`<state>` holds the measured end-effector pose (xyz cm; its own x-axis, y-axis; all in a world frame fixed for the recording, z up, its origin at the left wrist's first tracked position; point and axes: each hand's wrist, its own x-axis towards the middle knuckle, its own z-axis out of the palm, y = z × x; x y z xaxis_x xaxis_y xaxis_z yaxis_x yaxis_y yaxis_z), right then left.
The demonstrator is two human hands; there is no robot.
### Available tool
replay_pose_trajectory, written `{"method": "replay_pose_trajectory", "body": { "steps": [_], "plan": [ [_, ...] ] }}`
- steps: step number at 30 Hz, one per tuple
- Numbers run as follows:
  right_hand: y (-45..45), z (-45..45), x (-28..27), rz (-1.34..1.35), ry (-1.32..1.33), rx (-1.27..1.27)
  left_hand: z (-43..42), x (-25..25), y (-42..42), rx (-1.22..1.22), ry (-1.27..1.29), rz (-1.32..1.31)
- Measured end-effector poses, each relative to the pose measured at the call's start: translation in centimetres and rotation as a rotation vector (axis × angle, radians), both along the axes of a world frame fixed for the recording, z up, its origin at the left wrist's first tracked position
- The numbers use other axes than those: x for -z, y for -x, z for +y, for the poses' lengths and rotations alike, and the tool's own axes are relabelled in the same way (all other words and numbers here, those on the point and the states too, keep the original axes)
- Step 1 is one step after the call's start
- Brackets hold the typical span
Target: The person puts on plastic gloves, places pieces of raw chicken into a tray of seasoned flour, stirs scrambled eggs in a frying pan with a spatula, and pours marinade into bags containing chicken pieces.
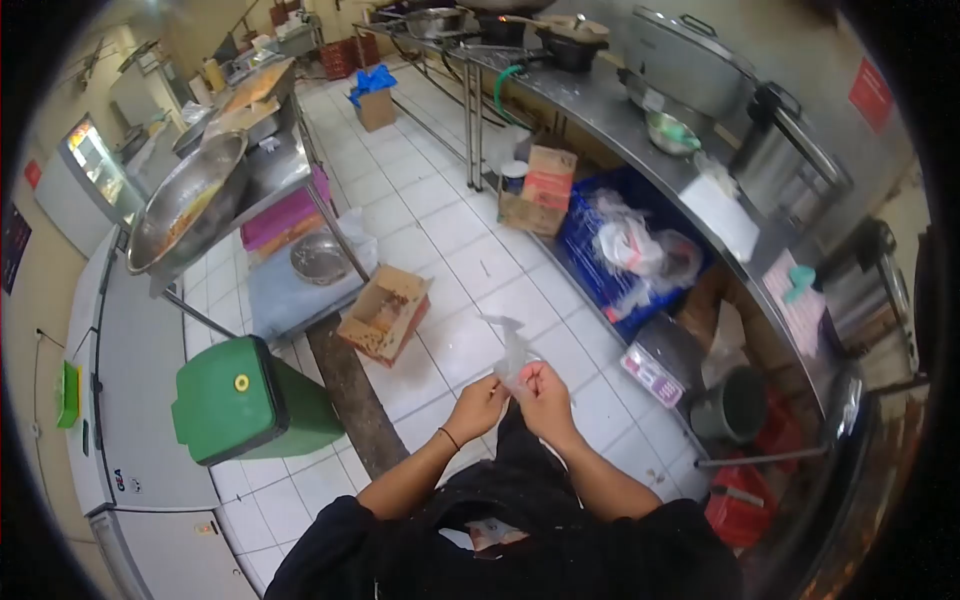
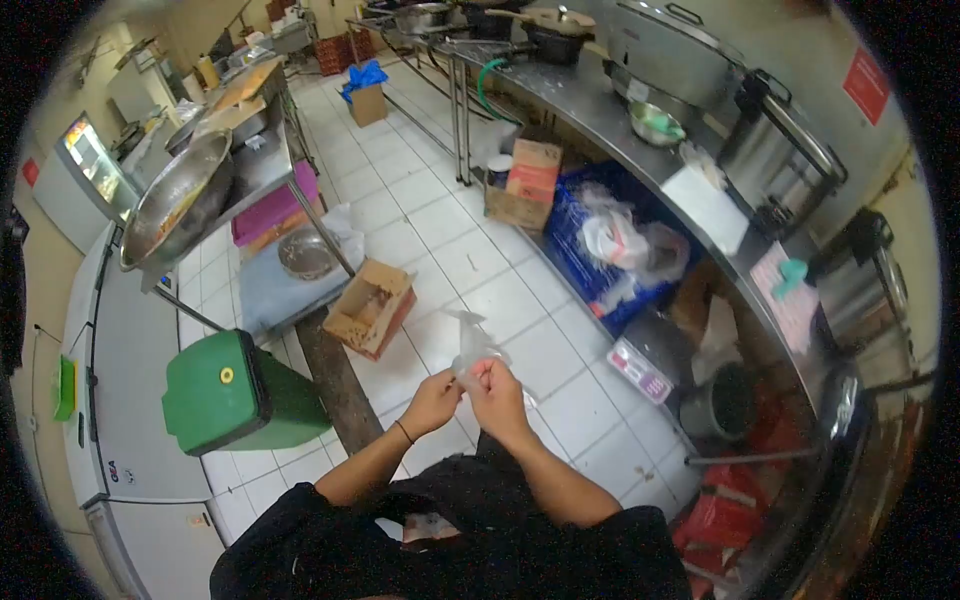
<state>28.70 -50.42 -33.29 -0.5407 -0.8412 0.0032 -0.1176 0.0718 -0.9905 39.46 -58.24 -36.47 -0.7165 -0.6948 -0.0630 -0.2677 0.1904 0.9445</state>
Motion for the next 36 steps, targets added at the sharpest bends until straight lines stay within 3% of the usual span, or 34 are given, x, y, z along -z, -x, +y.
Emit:
{"method": "replay_pose_trajectory", "body": {
  "steps": [1, 2, 6, 9, 13, 16, 19, 22, 25, 26, 27, 29, 32, 34, 36],
  "plan": [
    [0.9, -1.4, 0.1, 0.015, -0.031, -0.043, -1.8, 0.3, 1.2, -0.069, -0.214, 0.024],
    [2.1, -2.7, 0.5, 0.067, -0.07, -0.068, -3.5, 0.3, 2.6, -0.093, -0.194, 0.153],
    [7.5, -8.9, -1.1, 0.247, -0.051, -0.112, -10.7, -2.5, 6.5, -0.206, -0.748, 0.252],
    [11.1, -13.4, -3.0, 0.412, 0.016, -0.242, -14.8, -4.4, 12.9, -0.5, -0.883, 0.817],
    [14.3, -20.8, -4.6, 0.6, 0.352, -0.233, -20.0, -5.3, 16.4, -0.436, -1.004, 1.141],
    [15.8, -25.7, -5.6, 0.645, 0.507, -0.285, -23.2, -6.8, 18.0, -0.558, -0.781, 1.146],
    [16.8, -30.2, -5.3, 0.629, 0.478, -0.392, -27.3, -6.1, 18.8, -0.65, -0.657, 1.132],
    [17.5, -36.1, -5.0, 0.63, 0.494, -0.46, -32.1, -3.8, 19.9, -0.801, -0.253, 0.86],
    [18.9, -42.9, -5.1, 0.613, 0.496, -0.41, -37.1, -2.6, 20.1, -0.761, 0.158, 0.583],
    [19.5, -45.0, -5.3, 0.531, 0.335, -0.332, -38.8, -2.8, 19.9, -0.76, 0.281, 0.279],
    [20.5, -47.4, -5.5, 0.452, 0.19, -0.26, -40.8, -3.1, 20.0, -0.707, 0.458, 0.261],
    [24.1, -51.8, -5.5, 0.578, -0.014, -0.23, -45.4, -4.0, 20.0, -0.637, 0.832, 0.202],
    [29.2, -57.1, -2.6, 0.764, -0.068, -0.368, -52.9, -4.4, 20.6, -0.674, 0.764, 0.286],
    [30.6, -59.5, -0.4, 0.348, -0.148, -0.421, -56.7, -3.2, 22.6, -0.587, 0.466, 0.115],
    [30.8, -61.8, -0.1, 0.121, -0.253, -0.404, -60.0, -1.0, 24.0, -0.382, 0.046, 0.063]
  ]
}}
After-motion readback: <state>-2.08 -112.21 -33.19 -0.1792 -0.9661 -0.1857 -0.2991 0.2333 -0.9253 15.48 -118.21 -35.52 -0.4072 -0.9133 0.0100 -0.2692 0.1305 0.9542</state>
